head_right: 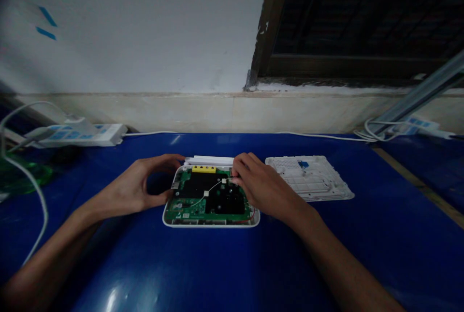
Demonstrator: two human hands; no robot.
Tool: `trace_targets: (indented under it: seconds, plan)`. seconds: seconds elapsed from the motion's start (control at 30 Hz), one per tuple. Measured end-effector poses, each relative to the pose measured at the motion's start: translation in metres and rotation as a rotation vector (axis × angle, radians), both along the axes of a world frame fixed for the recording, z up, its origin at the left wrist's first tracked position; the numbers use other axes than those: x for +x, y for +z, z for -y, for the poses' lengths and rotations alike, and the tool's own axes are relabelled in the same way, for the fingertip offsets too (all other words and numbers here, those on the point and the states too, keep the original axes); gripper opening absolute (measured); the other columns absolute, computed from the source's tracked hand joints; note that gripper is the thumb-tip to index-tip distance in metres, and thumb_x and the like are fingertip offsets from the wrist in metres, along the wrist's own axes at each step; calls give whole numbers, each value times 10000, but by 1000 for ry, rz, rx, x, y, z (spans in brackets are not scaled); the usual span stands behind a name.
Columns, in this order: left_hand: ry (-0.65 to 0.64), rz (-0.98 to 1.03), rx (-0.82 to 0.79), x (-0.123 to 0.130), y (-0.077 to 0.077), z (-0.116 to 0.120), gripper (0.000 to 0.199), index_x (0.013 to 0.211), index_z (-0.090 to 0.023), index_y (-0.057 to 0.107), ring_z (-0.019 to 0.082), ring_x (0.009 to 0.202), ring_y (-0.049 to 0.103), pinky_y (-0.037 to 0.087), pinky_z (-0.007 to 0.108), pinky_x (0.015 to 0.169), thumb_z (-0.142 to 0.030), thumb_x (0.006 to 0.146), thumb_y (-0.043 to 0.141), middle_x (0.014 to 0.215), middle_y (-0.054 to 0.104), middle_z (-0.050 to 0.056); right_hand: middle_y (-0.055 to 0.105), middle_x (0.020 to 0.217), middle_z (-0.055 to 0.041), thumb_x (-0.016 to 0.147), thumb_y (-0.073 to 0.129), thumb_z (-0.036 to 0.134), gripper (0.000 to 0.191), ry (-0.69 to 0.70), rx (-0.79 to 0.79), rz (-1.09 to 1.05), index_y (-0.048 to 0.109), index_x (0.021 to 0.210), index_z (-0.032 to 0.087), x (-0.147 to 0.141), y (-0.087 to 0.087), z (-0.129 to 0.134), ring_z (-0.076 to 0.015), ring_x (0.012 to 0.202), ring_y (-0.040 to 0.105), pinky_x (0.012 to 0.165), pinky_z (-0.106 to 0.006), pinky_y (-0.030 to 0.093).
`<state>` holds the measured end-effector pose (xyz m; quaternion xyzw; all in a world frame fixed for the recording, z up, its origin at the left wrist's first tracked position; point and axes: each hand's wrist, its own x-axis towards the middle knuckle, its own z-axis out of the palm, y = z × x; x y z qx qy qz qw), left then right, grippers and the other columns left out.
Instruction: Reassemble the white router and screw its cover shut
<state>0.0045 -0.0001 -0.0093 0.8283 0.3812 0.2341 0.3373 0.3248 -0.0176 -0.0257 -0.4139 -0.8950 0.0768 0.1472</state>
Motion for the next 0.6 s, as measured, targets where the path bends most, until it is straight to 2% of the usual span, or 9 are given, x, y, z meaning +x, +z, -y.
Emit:
trace_targets:
  seconds: [0.13,0.23,0.3,0.47,0.6]
  plan:
    - [-1,74,-164,-1,-5,-5,451,1240,-237,653,222,1088,681,545,376,964,-274,811,789,1221,702,38,534,1064,-90,1018,428,154,76,4,-20,-30,496,1001,182,2,2,2,-230,952,492,789,-371,459]
    - [66,164,-289,-1,-13,-10,256,1061,-184,688,209,950,707,569,359,862,-297,844,762,1051,736,46,543,1062,-83,1017,438,151,74,10,-32,-51,503,1006,185,0,4,3,-225,953,496,797,-370,454]
    - [103,197,-288,-3,-17,-13,169,962,-168,688,195,886,700,564,346,827,-304,873,732,960,734,43,550,1050,-76,1012,454,148,72,0,-41,-63,508,986,188,-3,4,4,-221,948,499,795,-368,451]
    - [10,183,-323,-13,-8,-13,279,1165,-210,678,228,1087,677,536,415,973,-322,911,701,1200,705,66,551,1041,-69,1000,481,138,65,-47,-37,-56,502,966,190,-8,2,3,-222,947,498,793,-373,444]
    - [-63,120,-303,-13,-2,-8,437,1289,-238,623,257,1178,650,532,463,1013,-276,871,743,1324,644,88,553,1050,-73,1003,478,141,63,-48,-34,-43,497,972,193,-6,1,3,-222,948,495,795,-376,446]
